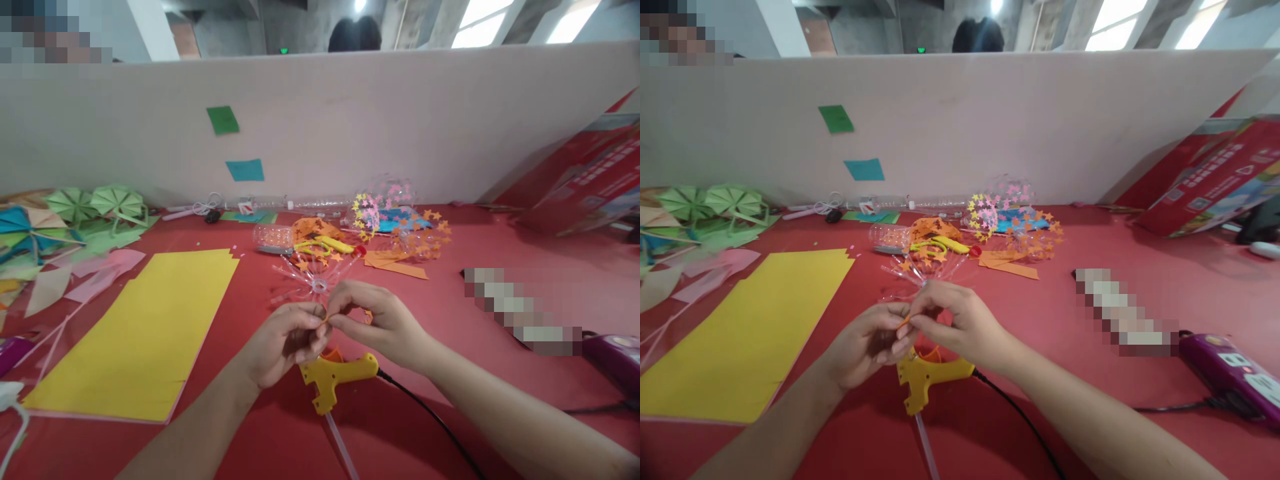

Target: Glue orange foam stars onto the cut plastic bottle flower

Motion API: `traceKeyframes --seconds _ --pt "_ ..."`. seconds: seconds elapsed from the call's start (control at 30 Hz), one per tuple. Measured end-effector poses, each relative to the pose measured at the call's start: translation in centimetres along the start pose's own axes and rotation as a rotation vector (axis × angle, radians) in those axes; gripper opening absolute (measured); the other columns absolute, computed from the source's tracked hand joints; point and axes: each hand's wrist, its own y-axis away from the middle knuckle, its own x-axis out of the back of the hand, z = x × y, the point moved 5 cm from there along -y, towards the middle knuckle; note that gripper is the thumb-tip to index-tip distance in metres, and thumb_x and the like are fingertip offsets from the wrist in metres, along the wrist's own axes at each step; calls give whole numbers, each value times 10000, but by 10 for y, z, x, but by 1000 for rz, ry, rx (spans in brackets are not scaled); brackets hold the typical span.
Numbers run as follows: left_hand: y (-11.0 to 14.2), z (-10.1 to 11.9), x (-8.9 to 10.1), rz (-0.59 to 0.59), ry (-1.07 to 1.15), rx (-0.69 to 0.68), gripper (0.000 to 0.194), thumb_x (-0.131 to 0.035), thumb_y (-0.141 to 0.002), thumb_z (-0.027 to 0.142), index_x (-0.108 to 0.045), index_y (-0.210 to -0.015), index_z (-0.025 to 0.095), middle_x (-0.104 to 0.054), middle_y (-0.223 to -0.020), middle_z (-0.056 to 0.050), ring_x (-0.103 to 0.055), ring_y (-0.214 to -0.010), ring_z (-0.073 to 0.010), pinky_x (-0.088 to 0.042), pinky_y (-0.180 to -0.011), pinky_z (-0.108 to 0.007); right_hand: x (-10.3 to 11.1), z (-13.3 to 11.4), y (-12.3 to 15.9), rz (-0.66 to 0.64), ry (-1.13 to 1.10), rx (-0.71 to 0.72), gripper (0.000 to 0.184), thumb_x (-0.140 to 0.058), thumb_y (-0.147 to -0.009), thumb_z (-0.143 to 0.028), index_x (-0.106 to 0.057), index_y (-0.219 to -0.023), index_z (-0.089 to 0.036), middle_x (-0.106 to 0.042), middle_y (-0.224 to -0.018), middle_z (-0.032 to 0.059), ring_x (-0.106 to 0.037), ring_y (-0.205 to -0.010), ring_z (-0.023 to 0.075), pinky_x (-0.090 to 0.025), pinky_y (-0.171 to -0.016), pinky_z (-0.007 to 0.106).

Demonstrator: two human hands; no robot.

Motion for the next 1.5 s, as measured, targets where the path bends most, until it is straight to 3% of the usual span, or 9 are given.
traceKeyframes --seconds 0.1,0.23,0.33,0.43,0.57,0.67,1.07,1.5 --pt "0 12 9 198 -277 -126 155 -542 -765 291 -539 -684 159 -482 -561 31 -349 -438 -57 -227 -404 -193 9 2 -3 72 63 -28 100 -538 -812 -140 -558 -728 -189 -572 -665 -17 -531 -602 95 -434 -555 209" --pt "5 42 13 559 -963 -450 61 -557 -782 223 -603 -788 182 -551 -741 4 -468 -612 -105 -395 -584 -237 24 12 -7 174 247 -29 110 -512 -812 -144 -525 -712 -189 -526 -627 -23 -483 -574 98 -380 -518 212" --pt "1 50 5 655 -1393 -606 146 -577 -778 176 -617 -917 194 -555 -891 -36 -534 -818 -172 -451 -759 -322 26 19 -9 162 361 32 114 -503 -812 -117 -537 -723 -181 -522 -643 -15 -473 -574 100 -375 -532 220" --pt "-6 46 1 686 -1608 -700 197 -612 -769 169 -610 -965 182 -539 -965 -69 -522 -948 -222 -455 -848 -378 19 22 -7 141 461 121 104 -505 -824 -112 -574 -777 -174 -548 -704 13 -494 -622 120 -392 -563 238" --pt "-11 39 5 743 -1671 -723 156 -640 -759 189 -616 -912 171 -527 -942 -76 -513 -917 -238 -470 -825 -400 11 20 -6 150 546 221 91 -519 -840 -134 -589 -796 -171 -589 -800 63 -529 -757 175 -429 -671 293" --pt "-12 36 7 744 -1657 -754 112 -636 -758 161 -618 -867 175 -523 -901 -64 -516 -877 -225 -477 -799 -391 9 21 -7 168 539 229 93 -518 -846 -139 -584 -791 -175 -589 -785 61 -521 -745 180 -430 -678 305" --pt "-10 28 4 670 -1632 -927 133 -564 -792 96 -602 -896 170 -544 -889 -61 -525 -859 -196 -470 -776 -341 1 25 -8 179 496 141 116 -497 -804 -100 -552 -740 -179 -561 -731 30 -496 -709 167 -378 -673 298" --pt "-13 25 5 654 -1521 -884 108 -552 -798 103 -589 -866 178 -563 -886 -53 -547 -875 -191 -479 -796 -355 0 34 -8 203 604 36 114 -505 -804 -137 -554 -711 -182 -575 -744 35 -503 -730 182 -347 -686 310"
